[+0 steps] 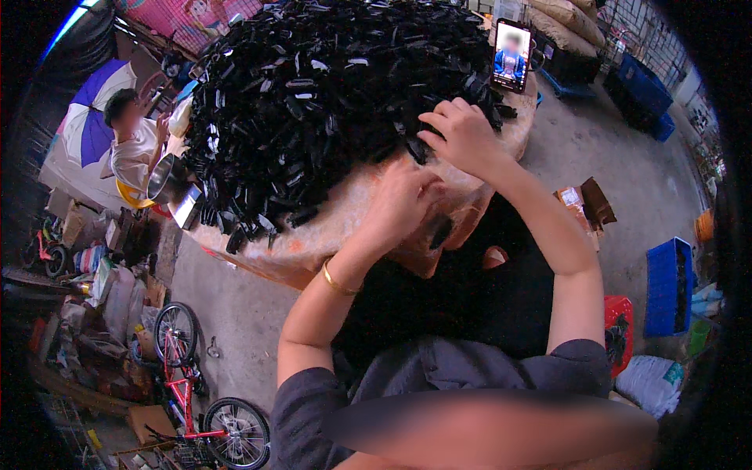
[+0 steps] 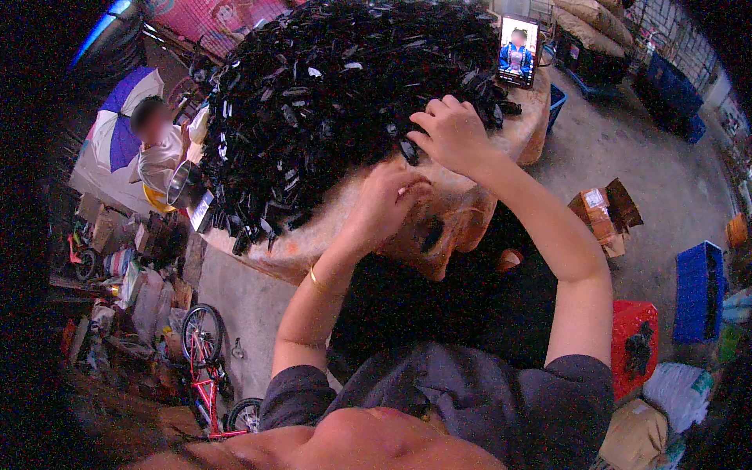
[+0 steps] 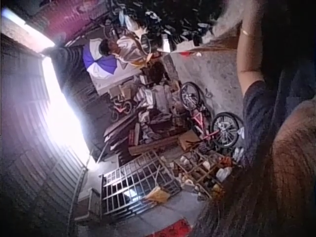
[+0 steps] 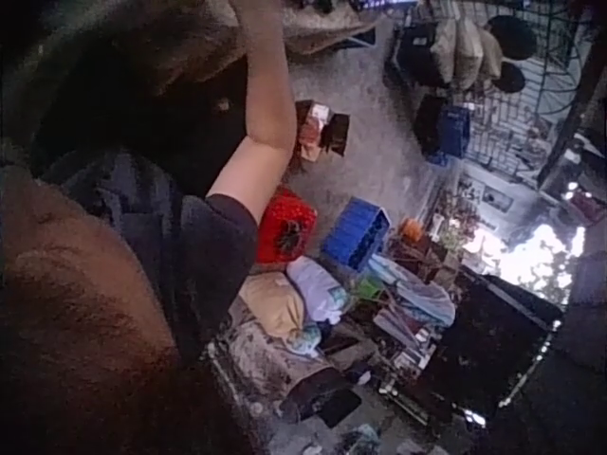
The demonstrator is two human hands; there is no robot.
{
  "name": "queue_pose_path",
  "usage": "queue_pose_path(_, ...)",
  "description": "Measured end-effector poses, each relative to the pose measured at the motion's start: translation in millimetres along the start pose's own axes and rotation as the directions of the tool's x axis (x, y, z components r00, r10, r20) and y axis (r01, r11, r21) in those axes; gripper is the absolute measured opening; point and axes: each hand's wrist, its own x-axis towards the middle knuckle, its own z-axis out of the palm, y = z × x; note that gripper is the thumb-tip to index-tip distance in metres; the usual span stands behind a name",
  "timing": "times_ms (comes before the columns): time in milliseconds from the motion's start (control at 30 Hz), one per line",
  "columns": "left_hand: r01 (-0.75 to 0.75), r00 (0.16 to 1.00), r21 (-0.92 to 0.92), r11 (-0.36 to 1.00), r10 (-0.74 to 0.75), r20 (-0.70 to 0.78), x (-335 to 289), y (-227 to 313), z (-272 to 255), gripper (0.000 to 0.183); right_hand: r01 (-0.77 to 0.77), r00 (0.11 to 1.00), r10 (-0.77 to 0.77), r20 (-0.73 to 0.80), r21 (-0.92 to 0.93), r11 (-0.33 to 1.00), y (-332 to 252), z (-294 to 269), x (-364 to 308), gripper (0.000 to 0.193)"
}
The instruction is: The person sorts and inspects small black plastic components by hand, working through a large pile on a table.
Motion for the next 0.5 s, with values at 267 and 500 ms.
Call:
queue_pose_path(267,-0.112,0.99,0.475,0.873,0.139,-0.021,30.1,-23.4,5.4,0.026,-0.089,0.995,0.097,0.038,-0.166,0.982,-0.4,18.7,14.3,0.03)
queue_pose_path(500,-0.173,0.984,0.408,0.896,0.179,0.024,24.9,-35.6,-0.1,0.024,-0.243,0.969,0.245,0.03,-0.049,0.969,-7.1,19.7,17.3,0.029)
